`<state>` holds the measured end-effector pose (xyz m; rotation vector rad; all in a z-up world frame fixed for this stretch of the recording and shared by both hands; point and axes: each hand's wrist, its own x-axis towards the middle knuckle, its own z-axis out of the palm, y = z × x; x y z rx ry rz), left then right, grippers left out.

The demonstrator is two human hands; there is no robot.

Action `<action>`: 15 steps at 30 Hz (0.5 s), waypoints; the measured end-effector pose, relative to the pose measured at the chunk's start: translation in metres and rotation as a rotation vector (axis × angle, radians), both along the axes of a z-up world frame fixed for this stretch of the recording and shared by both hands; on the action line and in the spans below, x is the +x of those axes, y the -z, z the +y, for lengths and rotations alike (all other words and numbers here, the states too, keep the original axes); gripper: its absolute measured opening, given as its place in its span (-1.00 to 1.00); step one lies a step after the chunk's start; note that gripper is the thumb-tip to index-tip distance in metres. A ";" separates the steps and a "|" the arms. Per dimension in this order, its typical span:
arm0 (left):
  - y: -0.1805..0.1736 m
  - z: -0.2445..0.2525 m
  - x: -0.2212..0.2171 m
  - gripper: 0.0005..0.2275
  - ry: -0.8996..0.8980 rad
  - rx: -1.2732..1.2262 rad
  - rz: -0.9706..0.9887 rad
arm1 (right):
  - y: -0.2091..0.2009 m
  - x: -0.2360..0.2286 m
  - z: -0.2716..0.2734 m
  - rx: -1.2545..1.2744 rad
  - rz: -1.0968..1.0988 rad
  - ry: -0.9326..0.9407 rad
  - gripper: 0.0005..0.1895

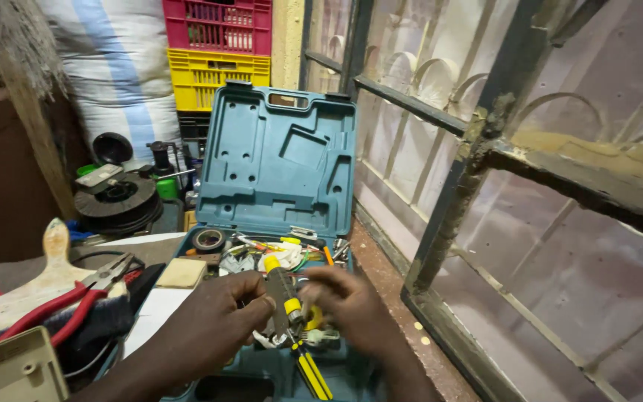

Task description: The person cleans the speaker grille of a beige telephone using a small brush and a liquid from a spray bottle. They then open a blue toolbox and rummage through various tools and parts inside.

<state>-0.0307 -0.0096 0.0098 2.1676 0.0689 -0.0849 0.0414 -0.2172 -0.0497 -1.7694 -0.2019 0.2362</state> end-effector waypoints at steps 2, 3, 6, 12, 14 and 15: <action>0.006 0.001 0.007 -0.81 -0.003 0.003 -0.015 | 0.019 -0.005 0.013 0.207 0.013 -0.166 -0.58; 0.007 0.001 0.012 -0.81 -0.013 0.005 -0.032 | 0.028 -0.006 0.020 0.410 0.023 -0.340 -0.56; 0.018 0.008 0.023 -0.83 -0.009 -0.082 0.009 | 0.025 -0.009 0.025 0.280 0.016 -0.253 -0.59; 0.028 0.012 0.036 -0.79 0.006 0.270 0.063 | 0.038 0.015 0.006 0.131 -0.011 -0.003 -0.79; 0.028 0.015 0.044 -0.86 0.011 0.380 0.058 | 0.002 0.002 0.004 0.187 0.055 0.194 -0.68; 0.028 0.017 0.048 -0.76 0.023 0.487 0.056 | -0.015 -0.005 0.003 0.238 0.128 0.396 -0.54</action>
